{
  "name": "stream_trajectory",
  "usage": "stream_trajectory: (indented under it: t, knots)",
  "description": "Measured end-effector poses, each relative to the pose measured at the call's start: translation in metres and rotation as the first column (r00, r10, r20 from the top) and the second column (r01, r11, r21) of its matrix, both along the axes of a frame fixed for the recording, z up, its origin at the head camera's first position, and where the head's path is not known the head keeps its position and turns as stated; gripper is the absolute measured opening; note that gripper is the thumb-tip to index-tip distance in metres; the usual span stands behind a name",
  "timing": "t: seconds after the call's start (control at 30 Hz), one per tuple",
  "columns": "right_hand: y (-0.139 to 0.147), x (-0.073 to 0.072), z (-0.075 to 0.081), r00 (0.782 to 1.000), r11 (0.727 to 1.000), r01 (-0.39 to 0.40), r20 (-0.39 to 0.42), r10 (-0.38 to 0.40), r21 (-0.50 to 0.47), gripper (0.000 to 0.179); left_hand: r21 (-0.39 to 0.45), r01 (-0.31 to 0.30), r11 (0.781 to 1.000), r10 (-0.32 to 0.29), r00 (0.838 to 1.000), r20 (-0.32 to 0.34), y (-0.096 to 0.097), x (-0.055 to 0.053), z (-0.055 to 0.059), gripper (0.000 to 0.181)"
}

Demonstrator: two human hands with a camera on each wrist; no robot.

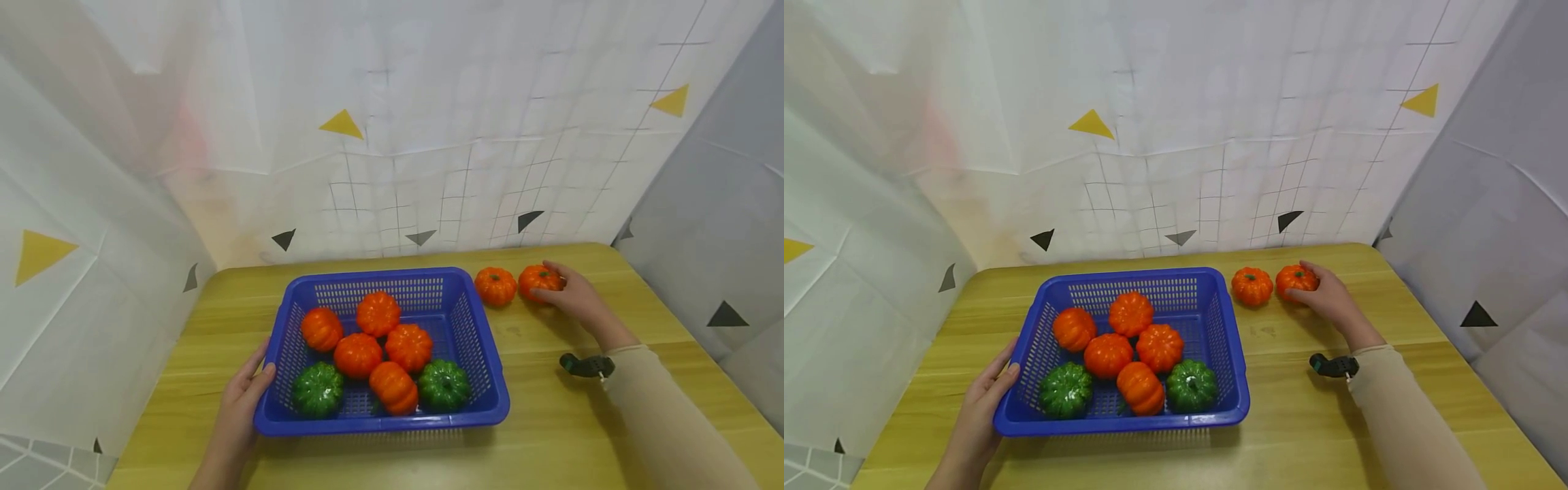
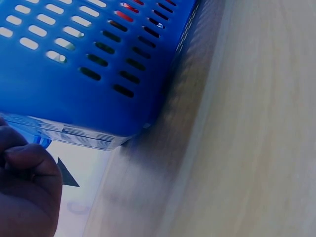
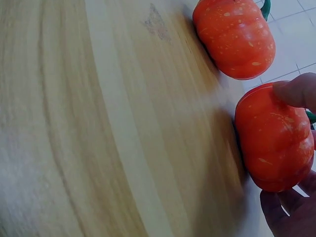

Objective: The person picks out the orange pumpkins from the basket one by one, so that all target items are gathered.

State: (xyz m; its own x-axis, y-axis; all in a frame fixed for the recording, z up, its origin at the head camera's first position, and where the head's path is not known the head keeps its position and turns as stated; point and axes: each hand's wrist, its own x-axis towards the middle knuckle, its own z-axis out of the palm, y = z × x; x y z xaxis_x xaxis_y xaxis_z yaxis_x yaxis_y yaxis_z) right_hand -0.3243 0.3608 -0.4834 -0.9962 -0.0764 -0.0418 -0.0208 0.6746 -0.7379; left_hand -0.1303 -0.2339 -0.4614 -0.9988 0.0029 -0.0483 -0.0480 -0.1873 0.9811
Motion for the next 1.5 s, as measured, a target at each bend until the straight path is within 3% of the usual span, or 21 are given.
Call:
stream_trajectory:
  t: [0.3,0.77,1.0,1.2,1.5]
  knots:
    - [-0.001,0.001,0.003,1.0,1.0,-0.02,-0.007,0.02,0.02,0.098,0.014,0.011,1.0,-0.011,1.0,-0.013,0.0,0.0,0.0,0.055]
    - [0.007,0.005,0.009,1.0,0.999,-0.016,-0.009,0.015,-0.049,0.107,0.006,0.025,1.0,-0.025,1.0,-0.018,0.0,-0.001,-0.002,0.055]
    - [0.002,0.009,0.031,0.997,1.0,-0.003,-0.078,0.002,-0.015,0.105,0.018,0.022,1.0,-0.022,1.0,-0.02,0.0,-0.001,-0.002,0.055]
    - [-0.012,0.018,0.054,0.996,1.0,-0.022,-0.085,0.021,-0.013,0.102,0.017,0.014,1.0,-0.014,1.0,-0.022,0.0,0.0,-0.002,0.055]
    - [-0.047,0.031,0.09,0.98,0.988,-0.145,-0.147,0.136,-0.056,0.096,0.004,0.008,1.0,-0.008,1.0,-0.003,0.0,0.0,0.0,0.055]
